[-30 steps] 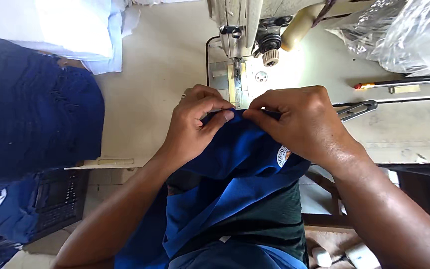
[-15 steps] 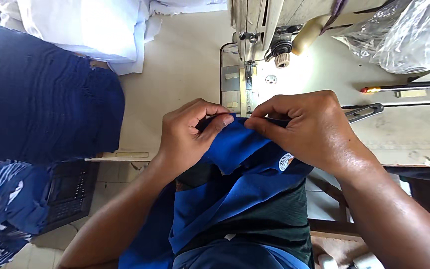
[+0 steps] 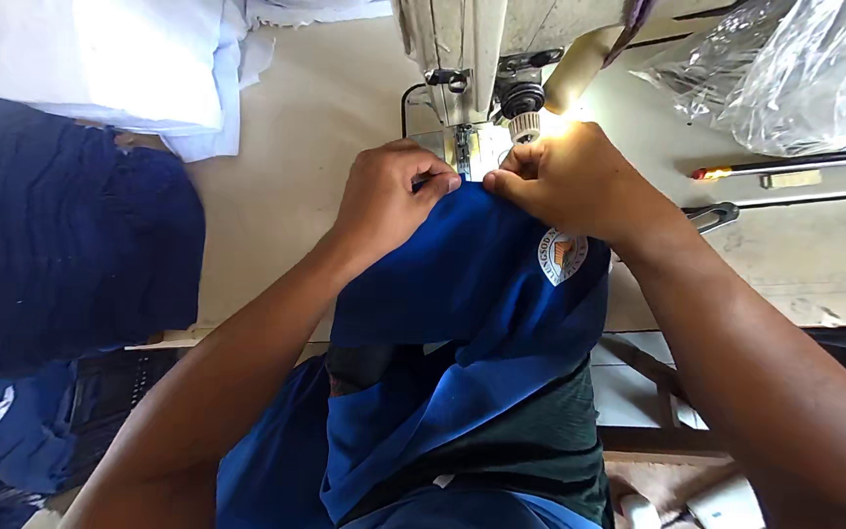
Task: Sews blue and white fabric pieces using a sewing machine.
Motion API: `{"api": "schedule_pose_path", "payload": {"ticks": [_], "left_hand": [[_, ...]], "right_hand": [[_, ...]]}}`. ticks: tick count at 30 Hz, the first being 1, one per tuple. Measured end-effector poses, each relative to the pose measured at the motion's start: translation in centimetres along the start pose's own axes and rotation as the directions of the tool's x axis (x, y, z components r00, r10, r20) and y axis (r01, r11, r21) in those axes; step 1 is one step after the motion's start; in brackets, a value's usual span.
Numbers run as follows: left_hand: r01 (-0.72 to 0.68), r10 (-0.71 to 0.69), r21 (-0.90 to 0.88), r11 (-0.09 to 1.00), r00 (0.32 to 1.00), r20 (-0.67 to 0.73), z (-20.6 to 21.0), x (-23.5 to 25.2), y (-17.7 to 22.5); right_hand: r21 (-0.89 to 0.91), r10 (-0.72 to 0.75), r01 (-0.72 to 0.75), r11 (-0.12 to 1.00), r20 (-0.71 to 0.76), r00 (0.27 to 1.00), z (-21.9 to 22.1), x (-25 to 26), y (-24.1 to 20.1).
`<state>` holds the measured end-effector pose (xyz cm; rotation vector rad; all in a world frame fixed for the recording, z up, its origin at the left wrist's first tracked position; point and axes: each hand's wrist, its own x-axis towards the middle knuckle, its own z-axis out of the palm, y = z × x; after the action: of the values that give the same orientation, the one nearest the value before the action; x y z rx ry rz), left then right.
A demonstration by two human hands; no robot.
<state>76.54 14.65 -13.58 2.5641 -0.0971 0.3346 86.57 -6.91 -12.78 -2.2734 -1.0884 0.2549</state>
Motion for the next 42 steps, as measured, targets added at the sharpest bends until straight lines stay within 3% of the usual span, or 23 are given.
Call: {"api": "schedule_pose_path", "payload": {"ticks": [3, 5, 10, 13, 23, 42], "left_hand": [[0.195, -0.195, 0.001, 0.981, 0.98, 0.036, 0.7, 1.2, 0.5], [0.246, -0.247, 0.02, 0.969, 0.968, 0.046, 0.5, 1.5, 0.8], [0.009, 0.016, 0.309, 0.951, 0.997, -0.08, 1.2, 0.6, 1.6], [-0.102, 0.144, 0.436, 0.894, 0.987, -0.066, 2.2, -0.3, 1.5], [-0.108, 0.176, 0.312, 0.944, 0.964, -0.201, 3.1, -1.1, -0.4], [-0.114, 0.177, 0.298, 0.948, 0.965, -0.193, 3.0, -0.7, -0.7]], "right_hand": [[-0.036, 0.072, -0.074, 0.997, -0.073, 0.995, 0.8, 0.9, 0.6], [-0.027, 0.103, -0.106, 0.994, -0.111, 0.989, 1.2, 1.0, 0.4], [-0.049, 0.084, -0.093, 0.994, -0.168, 0.982, 1.6, 1.0, 0.4], [-0.057, 0.076, -0.088, 0.994, -0.195, 0.978, 1.7, 0.9, 0.4], [-0.075, 0.089, -0.112, 0.991, -0.258, 0.962, 2.2, 1.2, 0.5], [-0.018, 0.162, -0.175, 0.984, -0.287, 0.944, 2.6, 1.6, 0.6]]}}
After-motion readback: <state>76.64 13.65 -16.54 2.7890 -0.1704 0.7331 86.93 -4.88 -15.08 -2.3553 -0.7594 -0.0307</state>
